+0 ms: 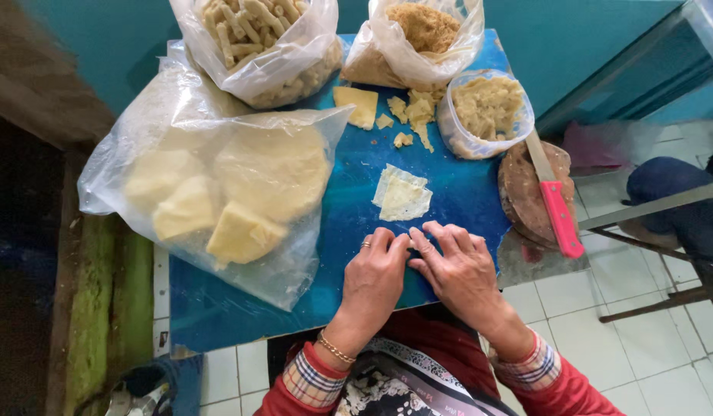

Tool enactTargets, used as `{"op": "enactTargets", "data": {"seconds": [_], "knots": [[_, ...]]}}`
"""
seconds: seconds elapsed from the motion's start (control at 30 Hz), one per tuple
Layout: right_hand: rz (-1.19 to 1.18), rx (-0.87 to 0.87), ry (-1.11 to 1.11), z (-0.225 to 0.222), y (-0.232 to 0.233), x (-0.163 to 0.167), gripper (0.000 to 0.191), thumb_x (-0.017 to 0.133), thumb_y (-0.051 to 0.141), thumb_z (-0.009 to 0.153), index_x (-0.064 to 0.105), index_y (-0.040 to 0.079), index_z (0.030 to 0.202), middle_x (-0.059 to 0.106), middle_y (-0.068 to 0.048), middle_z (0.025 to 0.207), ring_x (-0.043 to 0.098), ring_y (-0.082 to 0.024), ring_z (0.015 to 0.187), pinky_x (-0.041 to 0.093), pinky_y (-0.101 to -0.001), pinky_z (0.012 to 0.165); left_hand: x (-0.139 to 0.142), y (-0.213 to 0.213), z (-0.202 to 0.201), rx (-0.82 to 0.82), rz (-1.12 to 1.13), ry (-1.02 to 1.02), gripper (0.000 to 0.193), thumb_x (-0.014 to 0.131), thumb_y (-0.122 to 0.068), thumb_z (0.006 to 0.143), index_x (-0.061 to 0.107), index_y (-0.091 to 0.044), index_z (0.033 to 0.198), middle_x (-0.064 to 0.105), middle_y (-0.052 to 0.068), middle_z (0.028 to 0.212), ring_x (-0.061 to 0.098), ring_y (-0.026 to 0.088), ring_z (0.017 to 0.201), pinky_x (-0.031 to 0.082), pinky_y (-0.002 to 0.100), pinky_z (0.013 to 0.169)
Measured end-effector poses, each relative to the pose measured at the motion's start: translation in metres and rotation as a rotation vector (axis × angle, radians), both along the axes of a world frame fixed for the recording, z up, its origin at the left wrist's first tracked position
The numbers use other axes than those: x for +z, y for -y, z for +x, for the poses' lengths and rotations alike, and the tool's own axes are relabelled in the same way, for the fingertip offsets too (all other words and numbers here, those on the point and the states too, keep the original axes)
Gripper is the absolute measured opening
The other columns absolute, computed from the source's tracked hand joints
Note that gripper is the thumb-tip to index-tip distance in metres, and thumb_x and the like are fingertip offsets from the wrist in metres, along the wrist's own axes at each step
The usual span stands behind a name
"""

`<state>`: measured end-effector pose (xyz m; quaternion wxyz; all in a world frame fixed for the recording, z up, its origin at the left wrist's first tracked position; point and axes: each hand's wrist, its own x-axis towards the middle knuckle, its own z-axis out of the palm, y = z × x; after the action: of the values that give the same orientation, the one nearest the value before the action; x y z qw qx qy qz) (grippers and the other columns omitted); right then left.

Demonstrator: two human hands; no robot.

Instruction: The person folds small square dough wrappers into filled snack pieces at a small blue table. They place filling from a plastic container onto a wrapper, fold the wrapper over the filling by hand, press the edges closed, and set the finished piece on the table with previously folded pieces.

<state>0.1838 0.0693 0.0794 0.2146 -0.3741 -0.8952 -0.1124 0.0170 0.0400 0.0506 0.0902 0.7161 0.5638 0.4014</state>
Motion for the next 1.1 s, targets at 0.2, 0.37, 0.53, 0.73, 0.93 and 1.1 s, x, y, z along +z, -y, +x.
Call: {"op": "enactTargets", "data": {"seconds": [0.2,0.37,0.53,0.73,0.93,1.1], "knots": [[-0.310,0.169,0.025,-0.001,-0.051,0.030,0.020,0.074,0.023,0.086,0.073,0.015,0.104,0.069,-0.002,0.084,0.065,-0.025,0.079,0.046,-0.0417,0.067,-0.001,-0.001,-0.001,0.072,-0.033,0.074,0.011,0.067,-0.014,0.096,0.062,-0.006,0.102,0.060,0.012,0.093,0.066,0.031,0.087,0.055,0.040,0.069],[-0.021,0.223,-0.142,-0.046,-0.130,0.086,0.006,0.068,0.011,0.098,0.070,0.011,0.103,0.069,-0.011,0.089,0.067,-0.034,0.084,0.052,-0.0458,0.071,0.004,0.004,-0.007,0.074,-0.002,0.189,0.020,0.067,-0.014,0.095,0.064,-0.002,0.111,0.063,0.014,0.096,0.067,0.034,0.084,0.055,0.042,0.067],[0.116,0.203,-0.278,-0.133,-0.203,0.119,0.027,0.069,0.014,0.101,0.067,0.003,0.125,0.066,-0.017,0.081,0.067,-0.039,0.077,0.051,-0.0490,0.064,0.008,0.006,-0.009,0.064,-0.015,0.209,0.014,0.068,-0.013,0.095,0.065,-0.005,0.105,0.062,0.013,0.093,0.066,0.034,0.083,0.055,0.043,0.068],[0.030,-0.044,-0.209,-0.095,-0.209,0.063,0.011,0.074,0.019,0.098,0.072,0.014,0.108,0.069,-0.008,0.101,0.070,-0.029,0.093,0.055,-0.0425,0.078,0.006,0.007,-0.010,0.044,-0.015,0.209,0.012,0.069,-0.013,0.095,0.065,-0.005,0.102,0.062,0.013,0.092,0.066,0.033,0.083,0.054,0.043,0.069],[-0.234,-0.007,-0.067,-0.063,-0.225,-0.023,0.018,0.082,0.031,0.082,0.078,0.017,0.092,0.071,-0.004,0.092,0.069,-0.028,0.088,0.055,-0.0437,0.073,0.007,0.008,-0.008,0.050,0.002,0.194,0.011,0.070,-0.013,0.094,0.065,-0.006,0.100,0.061,0.013,0.091,0.066,0.033,0.083,0.054,0.043,0.068],[-0.399,-0.106,-0.246,-0.056,-0.249,-0.035,0.012,0.075,0.029,0.091,0.075,0.018,0.095,0.072,-0.002,0.096,0.072,-0.024,0.091,0.057,-0.0385,0.079,0.014,0.008,-0.014,0.056,-0.004,0.396,0.006,0.070,-0.013,0.094,0.070,-0.008,0.097,0.066,0.010,0.090,0.067,0.028,0.076,0.054,0.038,0.064]]}}
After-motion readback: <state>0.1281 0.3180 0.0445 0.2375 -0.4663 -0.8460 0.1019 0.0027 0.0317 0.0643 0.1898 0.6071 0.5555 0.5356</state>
